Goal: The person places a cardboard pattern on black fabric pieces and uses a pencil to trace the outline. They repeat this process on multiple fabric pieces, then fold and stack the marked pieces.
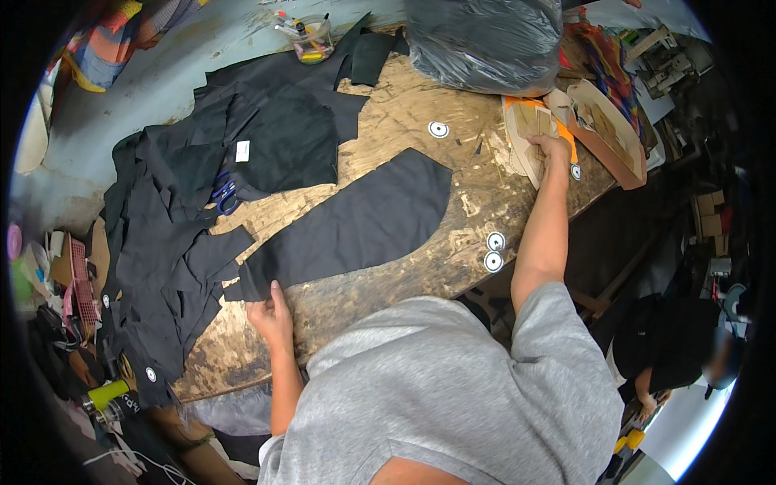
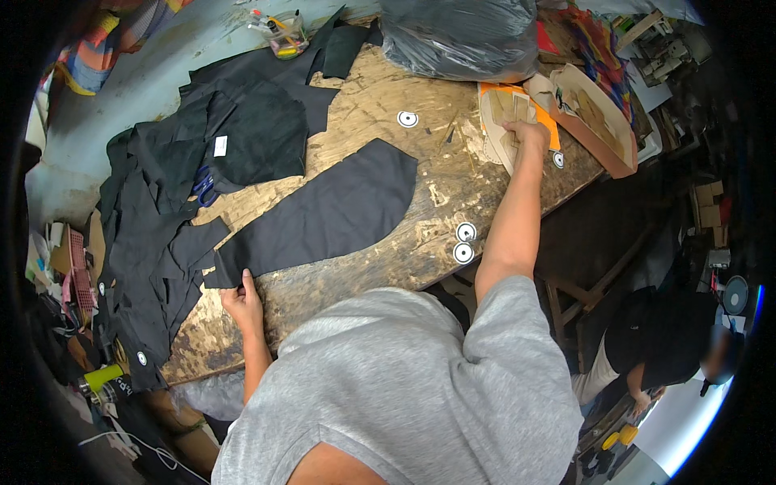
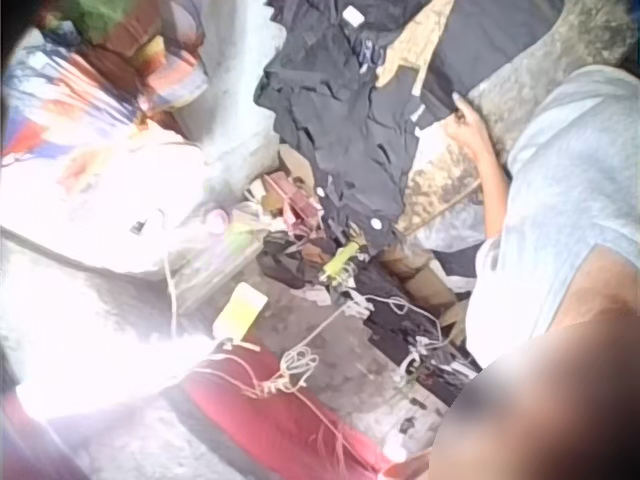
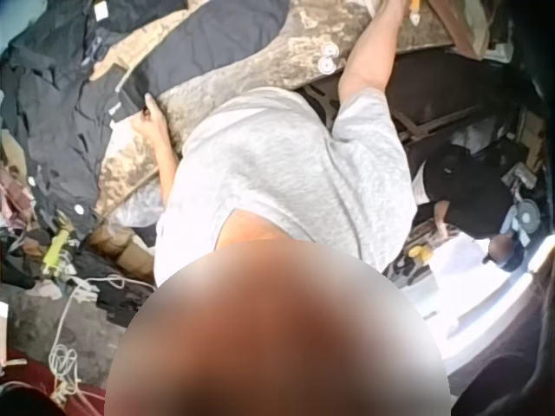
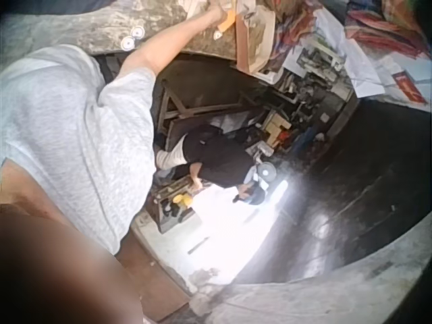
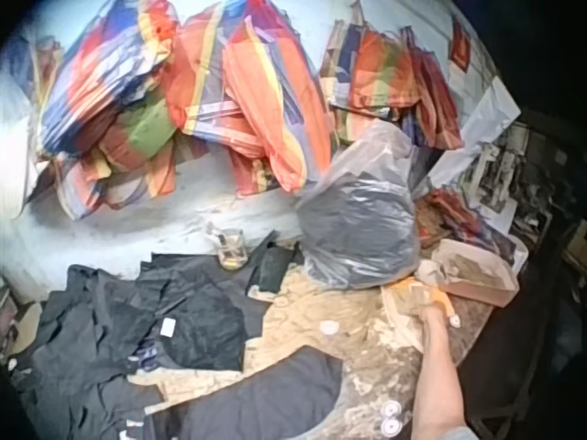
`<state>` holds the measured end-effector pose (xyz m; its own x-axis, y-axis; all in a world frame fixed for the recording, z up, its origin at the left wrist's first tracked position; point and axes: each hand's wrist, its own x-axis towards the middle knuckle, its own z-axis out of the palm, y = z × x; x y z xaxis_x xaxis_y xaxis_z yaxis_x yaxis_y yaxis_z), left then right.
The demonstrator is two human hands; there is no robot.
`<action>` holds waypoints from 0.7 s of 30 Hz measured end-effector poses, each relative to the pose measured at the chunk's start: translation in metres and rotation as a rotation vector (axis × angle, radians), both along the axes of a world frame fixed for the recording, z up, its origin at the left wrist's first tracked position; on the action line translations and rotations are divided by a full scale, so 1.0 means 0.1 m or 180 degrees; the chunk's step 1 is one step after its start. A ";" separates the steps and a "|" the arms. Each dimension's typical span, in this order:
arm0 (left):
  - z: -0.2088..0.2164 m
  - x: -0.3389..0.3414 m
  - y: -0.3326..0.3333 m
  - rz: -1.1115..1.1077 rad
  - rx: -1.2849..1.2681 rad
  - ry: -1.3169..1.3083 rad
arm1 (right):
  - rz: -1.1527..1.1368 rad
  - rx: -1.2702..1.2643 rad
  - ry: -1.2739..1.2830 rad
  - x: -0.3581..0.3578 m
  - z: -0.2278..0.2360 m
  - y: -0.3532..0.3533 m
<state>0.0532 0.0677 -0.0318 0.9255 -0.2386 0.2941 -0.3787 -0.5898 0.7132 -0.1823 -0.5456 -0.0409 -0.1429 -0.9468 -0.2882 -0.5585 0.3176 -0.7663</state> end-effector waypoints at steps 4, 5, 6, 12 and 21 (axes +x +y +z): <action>-0.01 -0.01 -0.05 -0.0051 -0.0459 -0.0057 | 0.0351 -0.0962 -0.1216 0.11 0.59 0.67; -0.01 -0.01 -0.06 -0.0024 -0.0564 0.0014 | 0.0732 -0.1120 -0.1253 0.19 0.79 0.87; -0.01 -0.01 -0.07 -0.0008 -0.0660 0.0088 | 0.0989 -0.1208 -0.1225 0.26 0.98 1.07; 0.00 -0.01 -0.04 0.0041 -0.0180 0.0217 | 0.1816 -0.3734 0.0082 1.43 0.97 1.98; -0.08 0.04 0.41 0.0283 0.1689 -0.0105 | 0.3498 -0.2361 0.1055 1.72 0.51 2.23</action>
<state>0.0570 0.1089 -0.0397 0.9413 -0.2833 0.1837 -0.3279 -0.8968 0.2971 -0.0101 -0.3222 0.0102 0.8142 -0.5318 0.2327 -0.4430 -0.8283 -0.3430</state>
